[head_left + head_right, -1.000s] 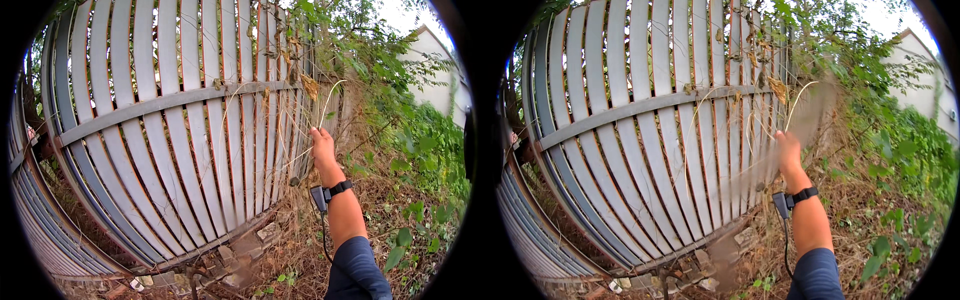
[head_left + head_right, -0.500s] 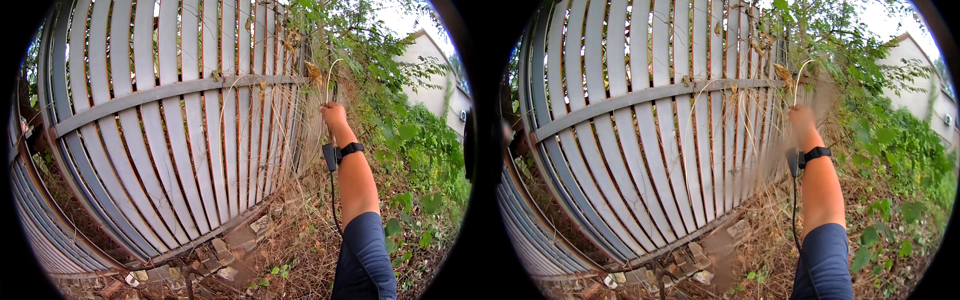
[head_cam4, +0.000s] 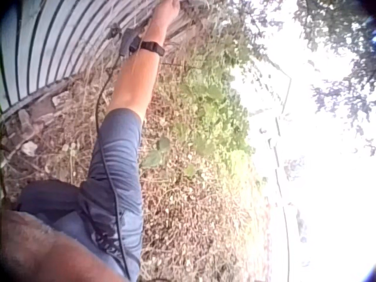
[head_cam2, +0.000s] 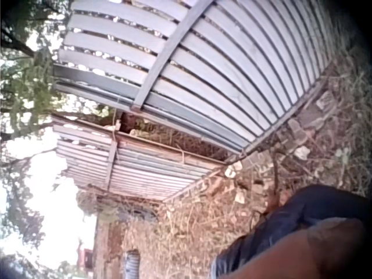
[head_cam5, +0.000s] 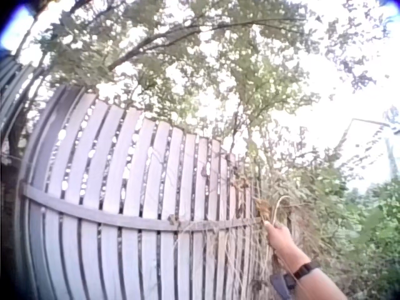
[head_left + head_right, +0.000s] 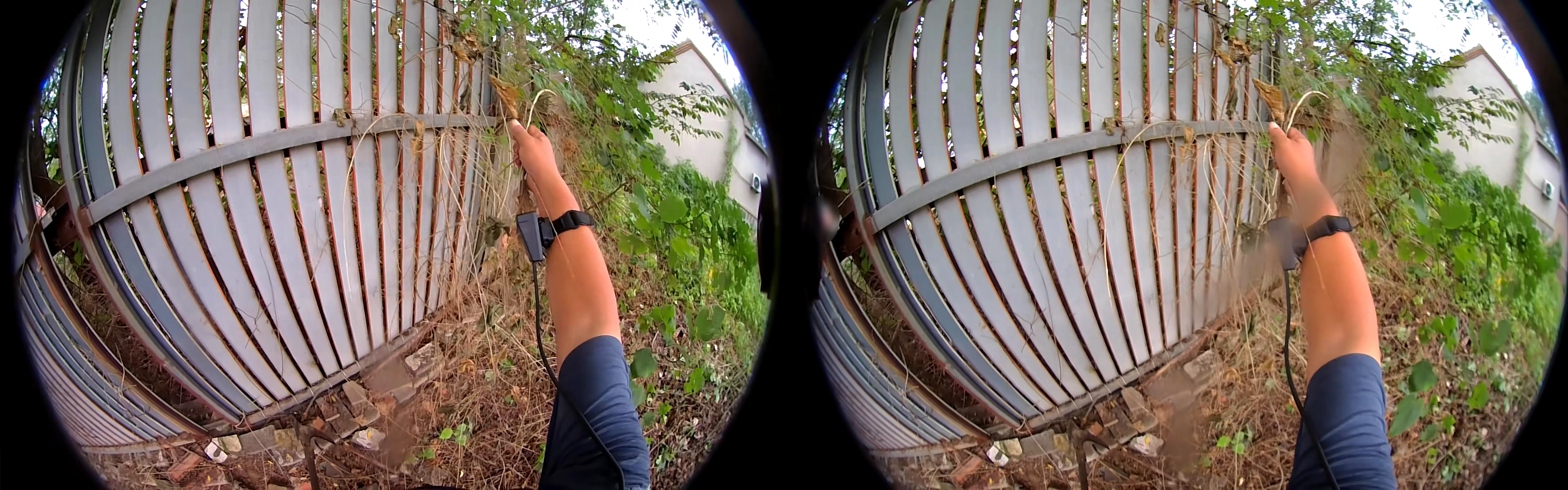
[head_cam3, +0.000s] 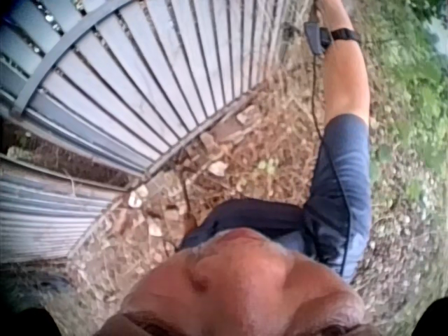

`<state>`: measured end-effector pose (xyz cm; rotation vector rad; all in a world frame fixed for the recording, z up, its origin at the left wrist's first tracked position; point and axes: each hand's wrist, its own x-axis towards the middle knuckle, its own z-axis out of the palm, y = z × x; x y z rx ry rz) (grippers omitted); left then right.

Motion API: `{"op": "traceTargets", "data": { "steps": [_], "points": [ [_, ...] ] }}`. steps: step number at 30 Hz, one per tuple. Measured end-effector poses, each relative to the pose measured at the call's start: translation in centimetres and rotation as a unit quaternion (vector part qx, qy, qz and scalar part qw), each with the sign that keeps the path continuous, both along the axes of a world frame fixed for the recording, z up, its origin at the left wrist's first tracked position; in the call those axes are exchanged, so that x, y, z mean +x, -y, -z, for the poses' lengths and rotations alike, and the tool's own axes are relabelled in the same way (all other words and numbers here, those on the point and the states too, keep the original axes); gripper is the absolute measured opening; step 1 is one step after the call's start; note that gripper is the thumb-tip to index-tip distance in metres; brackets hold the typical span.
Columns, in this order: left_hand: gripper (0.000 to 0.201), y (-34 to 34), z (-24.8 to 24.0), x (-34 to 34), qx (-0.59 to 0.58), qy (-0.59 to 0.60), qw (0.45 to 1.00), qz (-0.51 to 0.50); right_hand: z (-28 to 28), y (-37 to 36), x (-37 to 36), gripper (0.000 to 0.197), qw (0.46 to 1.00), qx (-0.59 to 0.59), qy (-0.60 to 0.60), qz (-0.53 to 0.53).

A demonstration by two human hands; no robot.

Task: The person clears dry vines and brush from a metal fence by hand and using a sickle.

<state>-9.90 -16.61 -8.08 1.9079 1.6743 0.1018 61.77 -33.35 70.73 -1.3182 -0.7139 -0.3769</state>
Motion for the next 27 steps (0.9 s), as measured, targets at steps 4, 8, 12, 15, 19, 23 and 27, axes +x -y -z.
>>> {"op": "traceTargets", "data": {
  "steps": [4,8,12,15,19,23,27],
  "points": [
    [0.038,1.1,-2.9,-0.2,-0.025,0.074,0.996,-0.031,-0.3,0.3,-1.6,0.04,0.978,-0.055,0.11,0.167],
    [0.029,2.1,-6.7,-1.5,0.155,0.076,0.961,0.215,-0.4,2.0,-4.3,0.043,0.945,-0.106,0.189,0.243],
    [0.023,1.3,-7.4,-1.9,0.207,-0.035,0.907,0.365,0.8,3.3,-7.0,0.04,0.943,-0.081,0.245,0.207],
    [0.022,-0.3,-4.3,-1.4,-0.028,0.115,0.991,0.061,4.2,4.7,-8.9,0.036,0.929,-0.091,0.289,0.21],
    [0.022,-2.5,1.7,-1.8,0.091,0.144,0.983,0.071,12.6,10.3,-12.2,0.032,0.954,-0.093,0.211,0.19],
    [0.025,-4.2,3.5,-2.0,0.12,0.046,0.972,0.198,24.1,19.1,-17.0,0.037,0.941,-0.167,0.099,0.279],
    [0.028,-2.7,-2.6,-0.2,0.097,0.014,0.944,0.316,36.2,28.8,-22.8,0.036,0.927,-0.22,-0.077,0.295]
  ]
}}
